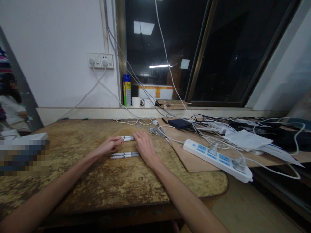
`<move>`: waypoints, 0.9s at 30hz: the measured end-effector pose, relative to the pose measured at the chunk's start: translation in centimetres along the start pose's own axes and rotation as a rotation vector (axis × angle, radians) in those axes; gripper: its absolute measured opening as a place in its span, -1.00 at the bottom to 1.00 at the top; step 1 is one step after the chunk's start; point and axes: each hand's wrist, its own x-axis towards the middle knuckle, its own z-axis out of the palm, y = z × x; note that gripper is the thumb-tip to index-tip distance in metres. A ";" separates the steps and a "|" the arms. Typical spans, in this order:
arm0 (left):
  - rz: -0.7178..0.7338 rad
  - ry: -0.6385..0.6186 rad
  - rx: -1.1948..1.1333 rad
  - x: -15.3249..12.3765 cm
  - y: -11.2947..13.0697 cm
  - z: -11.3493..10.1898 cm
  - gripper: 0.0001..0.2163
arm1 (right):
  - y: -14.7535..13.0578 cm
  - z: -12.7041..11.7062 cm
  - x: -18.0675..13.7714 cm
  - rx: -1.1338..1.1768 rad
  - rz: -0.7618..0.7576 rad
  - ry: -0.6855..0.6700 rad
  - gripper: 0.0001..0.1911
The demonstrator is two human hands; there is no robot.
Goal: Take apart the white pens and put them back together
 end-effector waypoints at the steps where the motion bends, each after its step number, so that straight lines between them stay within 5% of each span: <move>1: -0.012 -0.005 -0.030 -0.1 0.1 0.1 -0.62 | 0.0 -0.1 0.0 -0.004 -0.005 -0.004 -0.70; 10: -0.054 -0.014 -0.044 -0.6 0.7 -0.1 -0.61 | 0.4 -0.3 0.1 -0.004 -0.067 -0.030 -0.74; 18: 0.277 0.184 0.329 0.1 -0.7 -0.9 -0.63 | 1.8 0.6 0.2 0.290 -0.068 -0.021 -0.75; 27: 0.313 0.179 0.320 -0.1 -0.5 -0.7 -0.66 | 1.8 0.2 0.1 0.542 -0.010 0.073 -0.84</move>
